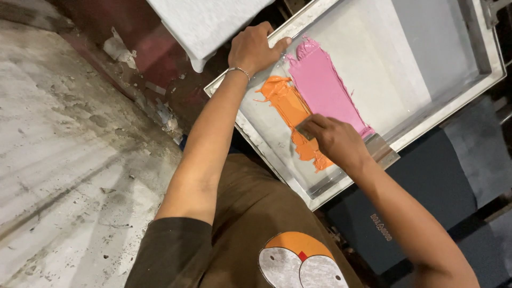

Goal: Manually screen printing a design onto white fabric pieces using pink and orange ink.

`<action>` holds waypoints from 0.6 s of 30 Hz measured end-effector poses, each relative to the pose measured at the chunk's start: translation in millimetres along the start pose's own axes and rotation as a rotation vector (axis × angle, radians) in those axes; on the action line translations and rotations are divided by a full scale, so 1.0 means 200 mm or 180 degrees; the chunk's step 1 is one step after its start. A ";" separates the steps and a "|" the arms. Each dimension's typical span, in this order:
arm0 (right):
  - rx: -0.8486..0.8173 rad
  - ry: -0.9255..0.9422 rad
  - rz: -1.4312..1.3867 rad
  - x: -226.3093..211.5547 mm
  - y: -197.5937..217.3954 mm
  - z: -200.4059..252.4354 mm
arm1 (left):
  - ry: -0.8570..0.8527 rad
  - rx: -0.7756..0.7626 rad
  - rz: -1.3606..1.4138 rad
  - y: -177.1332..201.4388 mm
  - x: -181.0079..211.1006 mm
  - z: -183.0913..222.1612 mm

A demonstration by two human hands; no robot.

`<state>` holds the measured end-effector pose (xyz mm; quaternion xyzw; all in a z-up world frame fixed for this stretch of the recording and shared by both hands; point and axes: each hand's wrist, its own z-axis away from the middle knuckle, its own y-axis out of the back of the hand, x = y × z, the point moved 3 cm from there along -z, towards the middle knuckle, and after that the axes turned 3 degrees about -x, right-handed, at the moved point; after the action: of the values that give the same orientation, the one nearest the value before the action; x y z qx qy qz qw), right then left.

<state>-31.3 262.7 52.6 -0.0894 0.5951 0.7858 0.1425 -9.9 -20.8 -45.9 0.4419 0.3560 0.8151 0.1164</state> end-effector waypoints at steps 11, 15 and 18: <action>0.0009 -0.0404 -0.0127 -0.03 -0.14 0.50 | 0.0127 -0.0052 0.0137 0.01 0.00 0.01; 0.0045 -0.0586 -0.0675 -0.04 -0.05 0.33 | 0.0128 -0.0090 0.0113 0.02 0.02 0.01; 0.0454 -0.0474 -0.0598 -0.03 0.00 0.06 | 0.0157 -0.0116 0.0084 0.03 0.03 0.02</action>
<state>-25.1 273.7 58.6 -0.0757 0.6262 0.7292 0.2652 -10.1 -19.8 -37.4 0.4241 0.3380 0.8336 0.1049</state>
